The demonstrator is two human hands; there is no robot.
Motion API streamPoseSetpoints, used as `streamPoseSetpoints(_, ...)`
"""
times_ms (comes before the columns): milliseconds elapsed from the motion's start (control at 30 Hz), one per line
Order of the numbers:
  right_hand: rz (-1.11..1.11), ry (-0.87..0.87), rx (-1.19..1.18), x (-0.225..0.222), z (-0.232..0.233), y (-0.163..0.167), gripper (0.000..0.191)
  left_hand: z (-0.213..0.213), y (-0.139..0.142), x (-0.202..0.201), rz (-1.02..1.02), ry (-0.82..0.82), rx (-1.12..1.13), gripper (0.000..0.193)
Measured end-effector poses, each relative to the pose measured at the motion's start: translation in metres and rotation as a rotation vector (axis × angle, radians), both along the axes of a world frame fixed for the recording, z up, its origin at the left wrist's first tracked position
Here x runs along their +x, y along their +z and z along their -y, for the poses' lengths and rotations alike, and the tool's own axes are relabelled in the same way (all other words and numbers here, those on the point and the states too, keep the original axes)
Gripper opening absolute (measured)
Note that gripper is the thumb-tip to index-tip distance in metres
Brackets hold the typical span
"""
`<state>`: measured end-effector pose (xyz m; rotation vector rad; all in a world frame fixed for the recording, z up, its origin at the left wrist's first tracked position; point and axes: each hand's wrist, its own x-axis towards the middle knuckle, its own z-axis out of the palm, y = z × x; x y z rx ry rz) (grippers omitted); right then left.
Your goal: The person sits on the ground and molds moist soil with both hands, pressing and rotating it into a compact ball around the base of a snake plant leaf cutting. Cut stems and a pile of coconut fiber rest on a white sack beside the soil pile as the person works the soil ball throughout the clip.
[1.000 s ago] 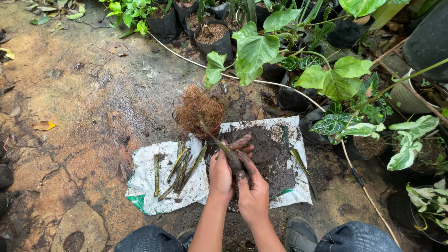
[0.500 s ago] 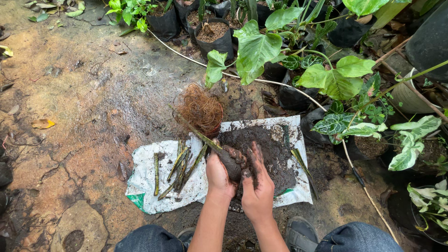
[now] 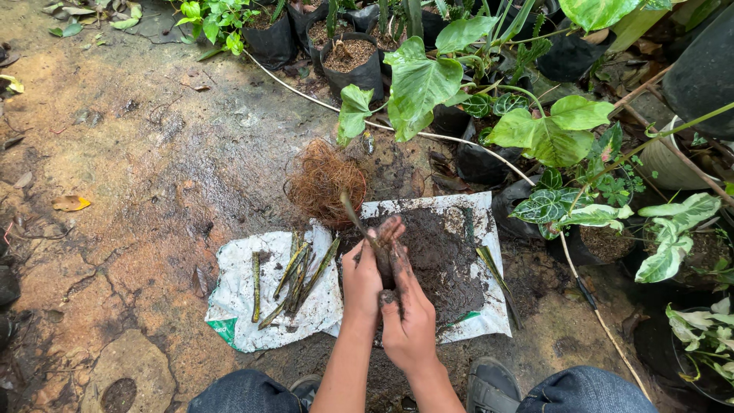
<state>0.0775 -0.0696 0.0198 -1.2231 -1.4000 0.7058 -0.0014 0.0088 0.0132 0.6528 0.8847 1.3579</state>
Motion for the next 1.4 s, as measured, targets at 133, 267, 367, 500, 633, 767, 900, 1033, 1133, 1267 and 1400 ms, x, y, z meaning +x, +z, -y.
streamPoseSetpoints(133,-0.031,-0.029,-0.023,-0.001,0.000,-0.004,0.051,0.002,0.007,0.000,0.049,-0.027,0.069,0.047)
streamPoseSetpoints(267,-0.150,-0.030,-0.115,-0.003,0.001,-0.004,0.051,0.005,0.013,0.000,0.025,-0.043,0.036,0.048)
streamPoseSetpoints(367,-0.383,0.005,-0.115,-0.003,-0.001,-0.001,0.049,0.005,0.015,0.001,0.167,-0.050,0.025,0.051)
streamPoseSetpoints(500,-0.335,-0.037,-0.010,0.001,-0.003,0.003,0.050,0.005,0.016,0.002,0.216,-0.076,0.110,0.054)
streamPoseSetpoints(633,-0.296,-0.021,-0.029,0.002,-0.005,0.002,0.053,0.006,0.015,0.003,0.137,-0.107,0.223,0.056)
streamPoseSetpoints(767,-0.181,-0.034,-0.049,0.006,-0.003,-0.002,0.056,0.010,0.012,0.004,0.065,-0.115,0.214,0.053)
streamPoseSetpoints(900,-0.320,0.083,-0.035,0.007,-0.004,-0.004,0.053,0.003,0.006,0.002,0.193,-0.037,0.079,0.047)
streamPoseSetpoints(1033,-0.571,-0.132,-0.165,0.006,-0.012,-0.003,0.045,0.004,0.002,0.001,0.474,-0.068,0.034,0.049)
streamPoseSetpoints(1133,-0.590,-0.310,-0.195,0.008,-0.019,-0.002,0.042,0.008,0.008,0.010,0.216,-0.161,0.053,0.043)
streamPoseSetpoints(1267,-0.387,-0.308,-0.258,0.007,-0.013,-0.001,0.044,0.014,0.019,0.016,-0.097,-0.213,-0.132,0.032)
streamPoseSetpoints(1400,-0.206,-0.159,-0.087,0.002,-0.008,0.002,0.053,0.005,0.023,0.009,0.094,0.070,-0.293,0.028)
